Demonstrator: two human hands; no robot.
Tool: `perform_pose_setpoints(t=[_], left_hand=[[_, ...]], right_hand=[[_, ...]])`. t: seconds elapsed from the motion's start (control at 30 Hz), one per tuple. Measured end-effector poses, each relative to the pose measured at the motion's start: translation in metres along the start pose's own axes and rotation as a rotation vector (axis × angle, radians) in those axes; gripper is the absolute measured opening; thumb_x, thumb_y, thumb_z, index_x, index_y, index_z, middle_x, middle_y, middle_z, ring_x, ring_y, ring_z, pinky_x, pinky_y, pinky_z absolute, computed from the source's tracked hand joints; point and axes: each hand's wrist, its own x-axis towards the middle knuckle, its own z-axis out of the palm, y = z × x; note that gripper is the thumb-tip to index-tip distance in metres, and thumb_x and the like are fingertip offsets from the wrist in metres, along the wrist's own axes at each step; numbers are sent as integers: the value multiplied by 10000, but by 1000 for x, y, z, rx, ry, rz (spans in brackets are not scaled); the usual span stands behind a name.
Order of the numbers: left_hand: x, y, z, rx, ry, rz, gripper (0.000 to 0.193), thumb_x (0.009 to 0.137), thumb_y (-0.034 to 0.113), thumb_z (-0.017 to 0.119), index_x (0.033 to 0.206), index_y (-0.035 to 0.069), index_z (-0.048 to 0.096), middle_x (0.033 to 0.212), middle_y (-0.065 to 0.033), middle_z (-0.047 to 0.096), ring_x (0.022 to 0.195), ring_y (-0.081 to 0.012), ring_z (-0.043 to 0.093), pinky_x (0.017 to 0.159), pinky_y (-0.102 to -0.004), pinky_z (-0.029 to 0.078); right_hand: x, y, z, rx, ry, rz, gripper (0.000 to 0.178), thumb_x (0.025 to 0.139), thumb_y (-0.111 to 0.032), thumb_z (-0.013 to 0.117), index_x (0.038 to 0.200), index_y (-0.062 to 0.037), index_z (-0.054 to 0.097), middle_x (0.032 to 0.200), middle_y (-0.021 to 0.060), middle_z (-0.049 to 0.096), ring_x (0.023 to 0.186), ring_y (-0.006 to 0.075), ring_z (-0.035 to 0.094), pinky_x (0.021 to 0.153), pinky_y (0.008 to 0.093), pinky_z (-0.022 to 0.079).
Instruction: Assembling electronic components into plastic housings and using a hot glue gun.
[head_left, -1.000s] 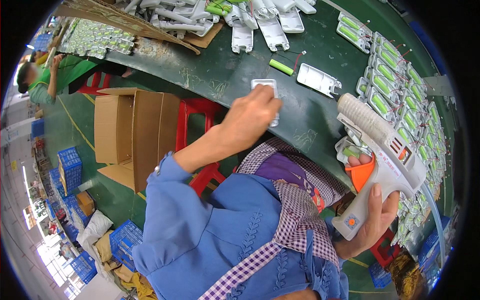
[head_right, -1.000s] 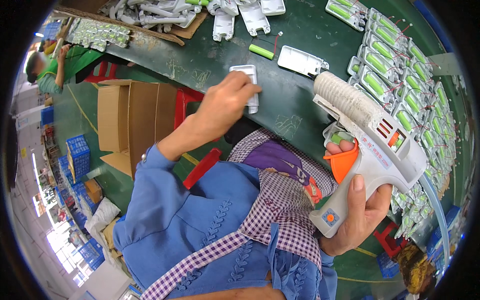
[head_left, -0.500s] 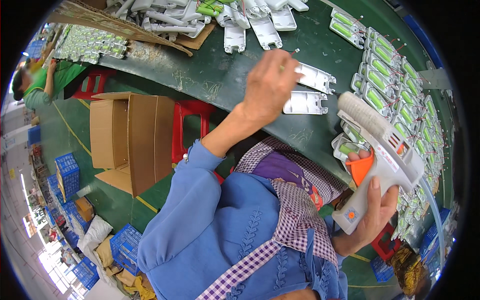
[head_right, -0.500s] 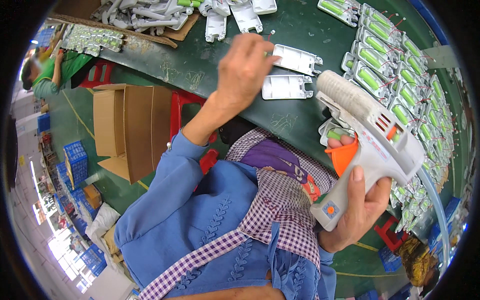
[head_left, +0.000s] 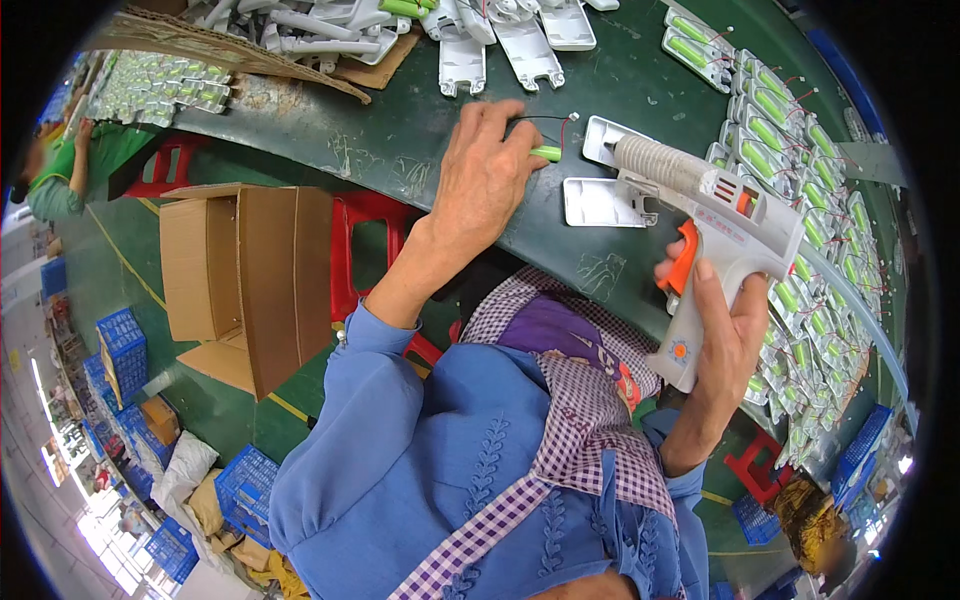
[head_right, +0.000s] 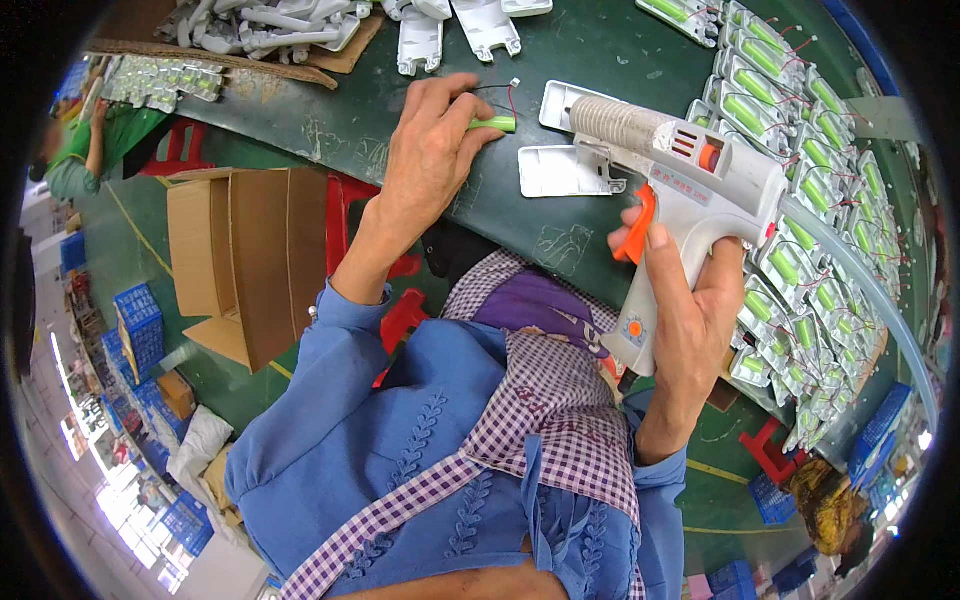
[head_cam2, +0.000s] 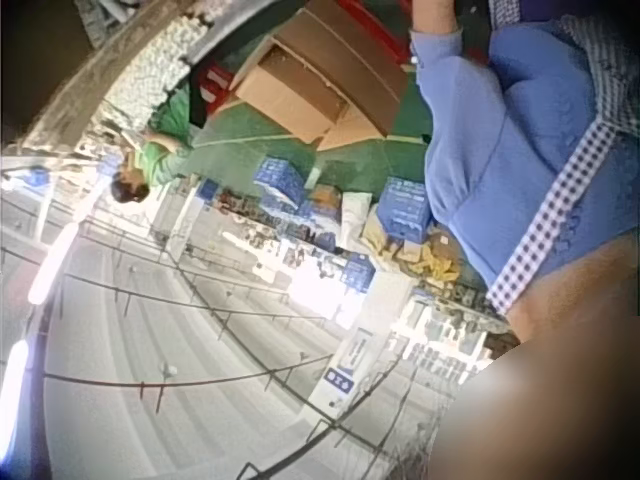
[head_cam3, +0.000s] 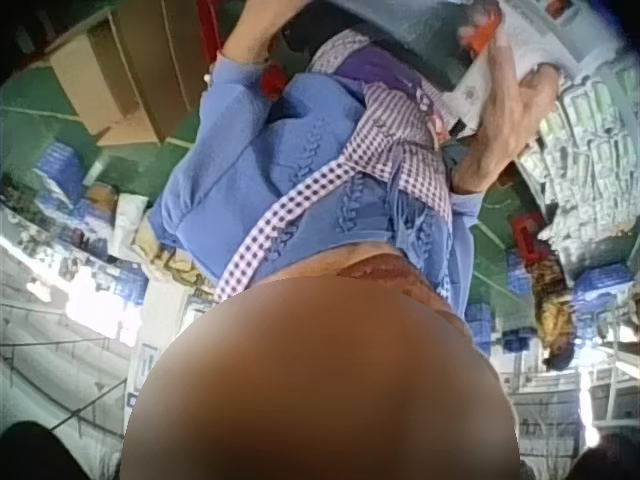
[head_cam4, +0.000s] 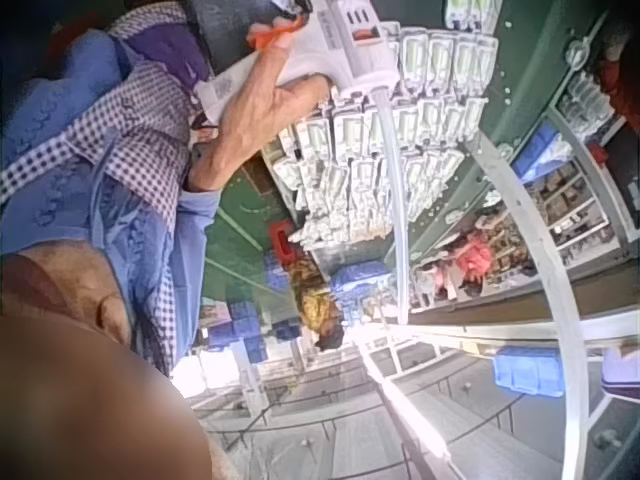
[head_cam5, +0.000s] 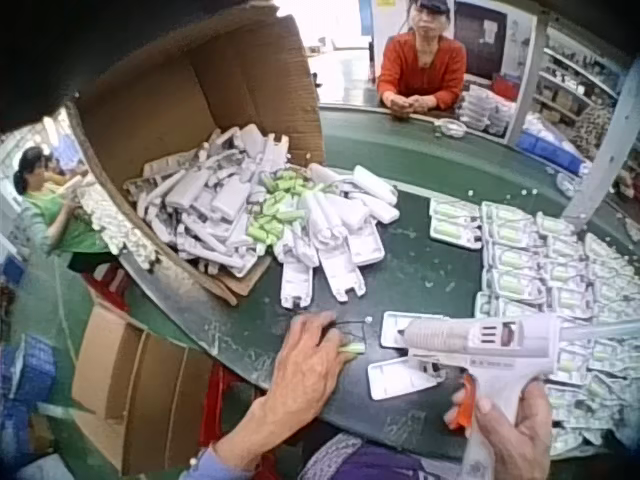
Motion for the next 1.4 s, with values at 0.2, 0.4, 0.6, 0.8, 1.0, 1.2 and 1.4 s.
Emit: perform_pose_setpoints(t=[0.2, 0.4, 0.6, 0.8, 1.0, 1.2, 1.4], left_hand=[[-3, -3, 0, -74, -27, 25, 301, 741, 24, 747, 1001, 1, 595, 986, -125, 638, 945, -305, 587, 796, -401, 501], [-1, 0, 2, -388, -25, -310, 529, 757, 59, 766, 1210, -9, 502, 961, -154, 628, 931, -305, 588, 800, -399, 489], [30, 40, -31, 74, 387, 207, 307, 712, 131, 786, 977, 25, 671, 925, -95, 622, 882, -290, 579, 745, -387, 468], [81, 176, -4, -8, 284, 570, 223, 640, 277, 638, 679, 63, 687, 736, -60, 589, 793, -245, 506, 636, -380, 378], [89, 193, 5, -130, 280, 565, 220, 650, 279, 636, 676, 74, 710, 698, -49, 593, 764, -226, 480, 634, -382, 360], [73, 132, 1, -215, 427, 396, 204, 686, 236, 654, 771, 56, 700, 916, -115, 608, 902, -281, 530, 720, -416, 402], [11, 8, -17, 245, 154, -235, 466, 773, 308, 769, 1041, -46, 628, 1008, -166, 611, 954, -338, 540, 806, -424, 467]], right_hand=[[0, 3, -2, 39, -9, 4, 329, 946, -102, 574, 1212, 63, 472, 977, 169, 659, 783, 183, 633, 739, 315, 513], [2, 5, -9, 22, -54, -40, 371, 929, -65, 584, 1237, 89, 446, 1015, 197, 656, 838, 222, 656, 781, 339, 527], [-12, -7, -4, 75, 35, -49, 428, 916, -38, 581, 1274, 116, 404, 1126, 260, 626, 1007, 327, 660, 941, 406, 499], [-48, 46, -70, -1406, 0, -578, 433, 869, -155, 640, 1273, -21, 562, 1282, 186, 585, 1138, 339, 583, 921, 417, 463], [-50, 44, -70, -1514, 7, -317, 391, 854, -218, 658, 1211, -63, 621, 1282, 175, 587, 1157, 395, 554, 923, 472, 452], [-12, 21, -21, -137, -9, -166, 436, 909, -103, 600, 1307, 34, 487, 1213, 223, 610, 1069, 324, 635, 913, 413, 502], [-1, 1, 1, -3, -43, -63, 416, 926, -32, 550, 1289, 101, 397, 1128, 253, 627, 1006, 307, 657, 931, 386, 496]])
